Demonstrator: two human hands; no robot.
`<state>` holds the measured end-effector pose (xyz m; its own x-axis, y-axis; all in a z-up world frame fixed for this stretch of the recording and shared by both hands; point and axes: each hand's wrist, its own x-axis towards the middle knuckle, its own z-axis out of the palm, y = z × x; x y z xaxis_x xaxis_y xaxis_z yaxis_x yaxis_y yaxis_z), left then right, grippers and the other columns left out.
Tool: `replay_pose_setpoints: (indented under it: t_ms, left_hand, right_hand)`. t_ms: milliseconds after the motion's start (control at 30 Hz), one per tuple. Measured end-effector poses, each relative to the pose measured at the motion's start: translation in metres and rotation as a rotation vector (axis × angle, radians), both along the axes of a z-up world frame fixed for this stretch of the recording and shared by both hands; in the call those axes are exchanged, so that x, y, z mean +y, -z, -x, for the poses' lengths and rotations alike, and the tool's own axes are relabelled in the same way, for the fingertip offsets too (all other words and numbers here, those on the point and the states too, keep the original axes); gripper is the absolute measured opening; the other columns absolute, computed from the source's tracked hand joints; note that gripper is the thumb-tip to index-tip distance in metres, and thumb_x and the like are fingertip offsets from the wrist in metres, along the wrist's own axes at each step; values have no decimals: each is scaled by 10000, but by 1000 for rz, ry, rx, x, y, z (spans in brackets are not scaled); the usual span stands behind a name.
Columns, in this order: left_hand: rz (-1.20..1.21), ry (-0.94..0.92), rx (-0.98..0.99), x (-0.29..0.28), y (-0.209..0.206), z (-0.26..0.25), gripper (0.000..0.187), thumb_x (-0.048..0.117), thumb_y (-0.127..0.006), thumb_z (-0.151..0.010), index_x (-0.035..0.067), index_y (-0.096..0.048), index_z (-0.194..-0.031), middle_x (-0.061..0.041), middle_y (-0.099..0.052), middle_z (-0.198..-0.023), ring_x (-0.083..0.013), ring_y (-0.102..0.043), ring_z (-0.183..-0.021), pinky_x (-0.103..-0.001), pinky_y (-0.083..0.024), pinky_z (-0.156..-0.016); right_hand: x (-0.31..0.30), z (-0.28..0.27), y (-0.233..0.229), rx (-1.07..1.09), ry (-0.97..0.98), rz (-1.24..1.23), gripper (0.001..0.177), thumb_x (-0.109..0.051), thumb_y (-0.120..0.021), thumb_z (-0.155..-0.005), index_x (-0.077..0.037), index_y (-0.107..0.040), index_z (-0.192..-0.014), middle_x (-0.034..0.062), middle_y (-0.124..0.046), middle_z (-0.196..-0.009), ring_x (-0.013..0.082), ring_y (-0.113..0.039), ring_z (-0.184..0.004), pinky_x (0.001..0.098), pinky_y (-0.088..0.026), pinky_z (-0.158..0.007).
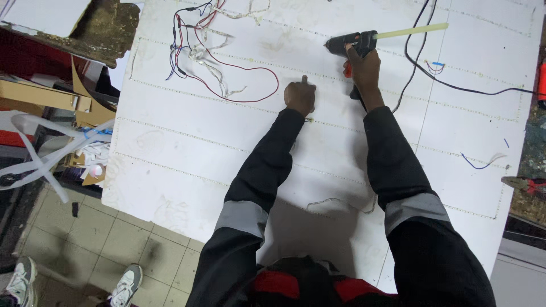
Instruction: The person uses a hot glue gun to apply adhesive along a white board and secures wires in place. They repeatedly apply glue and press the wires down, working across the board surface.
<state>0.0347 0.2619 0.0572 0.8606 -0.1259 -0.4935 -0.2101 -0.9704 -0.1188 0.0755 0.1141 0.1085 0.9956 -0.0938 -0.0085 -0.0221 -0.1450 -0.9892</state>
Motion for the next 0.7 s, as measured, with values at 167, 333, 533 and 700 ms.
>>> replay_pose_setpoints:
  t_ms: [167, 333, 533, 700]
  left_hand:
    - [63, -33, -99, -2, -1, 4, 511, 363, -767, -939, 306, -710, -1443, -45, -353, -1858, -221, -823, -938, -410, -575, -519]
    - [29, -32, -6, 1, -4, 5, 809, 408, -752, -976, 351, -443, -1721, -16, -174, -1921, -242, -812, -1062, -388, -615, -649]
    - [36, -59, -16, -4, -2, 10, 837, 441, -763, -950, 365, -446, -1720, -10, -175, -1924, -214, -825, -879, -388, -529, -408]
    - [50, -63, -108, -2, -2, 12, 697, 390, -756, -908, 362, -587, -1583, -14, -280, -1893, -203, -812, -777, -383, -504, -435]
  right_hand:
    - [-4, 6, -1, 66, -25, 4, 293, -324, -785, -1078, -125, -721, -1284, 58, -689, -754, 129, -666, -584, 287, -538, -484]
    - [-2, 1, 0, 24, -15, 72, 261, -336, -801, -1112, -89, -741, -1055, 74, -751, -752, 131, -674, -540, 290, -570, -466]
    - [-7, 4, 1, 1, -15, 169, 353, -385, -832, -1116, -110, -736, -917, 58, -772, -780, 131, -718, -611, 327, -554, -524]
    - [-13, 15, 2, 114, -6, 92, 330, -370, -818, -1110, -68, -760, -991, 71, -711, -721, 133, -642, -552, 296, -522, -488]
